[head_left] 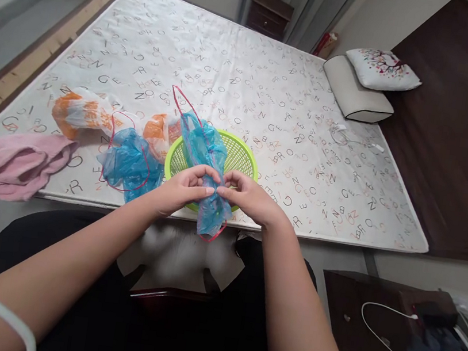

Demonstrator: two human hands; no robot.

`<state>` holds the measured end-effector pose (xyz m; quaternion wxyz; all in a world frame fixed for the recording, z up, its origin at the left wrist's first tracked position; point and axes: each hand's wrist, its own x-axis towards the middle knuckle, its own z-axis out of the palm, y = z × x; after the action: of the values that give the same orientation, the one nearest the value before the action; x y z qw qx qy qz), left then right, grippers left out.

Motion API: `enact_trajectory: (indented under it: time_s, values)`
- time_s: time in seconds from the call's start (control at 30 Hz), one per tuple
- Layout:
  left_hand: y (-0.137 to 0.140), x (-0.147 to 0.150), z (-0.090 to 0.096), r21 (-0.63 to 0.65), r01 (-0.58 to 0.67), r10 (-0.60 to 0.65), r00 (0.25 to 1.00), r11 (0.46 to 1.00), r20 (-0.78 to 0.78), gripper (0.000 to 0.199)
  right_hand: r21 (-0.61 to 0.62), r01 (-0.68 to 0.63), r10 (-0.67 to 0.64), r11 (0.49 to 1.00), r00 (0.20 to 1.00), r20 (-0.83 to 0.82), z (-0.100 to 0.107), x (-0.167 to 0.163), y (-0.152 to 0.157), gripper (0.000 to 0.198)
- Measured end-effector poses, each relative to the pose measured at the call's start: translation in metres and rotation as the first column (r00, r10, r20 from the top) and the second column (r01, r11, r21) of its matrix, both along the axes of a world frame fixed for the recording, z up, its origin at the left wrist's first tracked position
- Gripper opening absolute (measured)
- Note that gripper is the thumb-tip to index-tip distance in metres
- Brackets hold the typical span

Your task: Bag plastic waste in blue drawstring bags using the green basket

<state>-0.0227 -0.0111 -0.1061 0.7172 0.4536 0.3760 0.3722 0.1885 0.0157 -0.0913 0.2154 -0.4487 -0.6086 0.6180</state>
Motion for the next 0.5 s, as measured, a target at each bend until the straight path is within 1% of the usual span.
enact_trajectory:
  time_s: [0.07, 0.13, 0.2, 0.3, 0.4, 0.47, 0.5]
  values:
    - [-0.008, -0.001, -0.001, -0.059, 0.03, -0.027, 0.998, 0.998, 0.048, 0.038, -0.024, -0.084, 0.084, 0.996, 0.996, -0.003, -0.001, 0.008, -0.001, 0.029]
    - [-0.016, -0.005, -0.002, -0.1, 0.051, -0.047, 0.998, 0.994, 0.049, 0.038, -0.043, -0.084, 0.083, 0.996, 0.996, -0.016, -0.003, 0.014, -0.002, 0.022]
    - [-0.02, -0.014, -0.002, -0.121, 0.061, -0.058, 0.998, 0.991, 0.027, 0.038, -0.104, -0.032, 0.024, 0.994, 0.997, -0.075, -0.005, 0.021, -0.004, 0.019]
    - [-0.018, -0.036, -0.001, -0.108, 0.086, -0.091, 0.995, 0.99, -0.038, 0.035, -0.196, 0.062, -0.099, 0.979, 0.977, -0.189, -0.008, 0.036, -0.008, 0.022]
    - [-0.009, -0.064, 0.004, -0.078, 0.187, -0.199, 0.96, 0.979, -0.196, 0.027, -0.241, 0.089, -0.145, 0.966, 0.964, -0.225, -0.012, 0.057, -0.012, 0.028]
    - [-0.001, -0.079, 0.01, -0.114, 0.295, -0.315, 0.907, 0.949, -0.278, 0.024, -0.273, 0.081, -0.141, 0.959, 0.968, -0.206, -0.016, 0.072, -0.013, 0.032]
    - [0.002, -0.085, 0.012, -0.146, 0.342, -0.371, 0.881, 0.928, -0.294, 0.023, -0.286, 0.076, -0.135, 0.955, 0.972, -0.192, -0.018, 0.079, -0.013, 0.034]
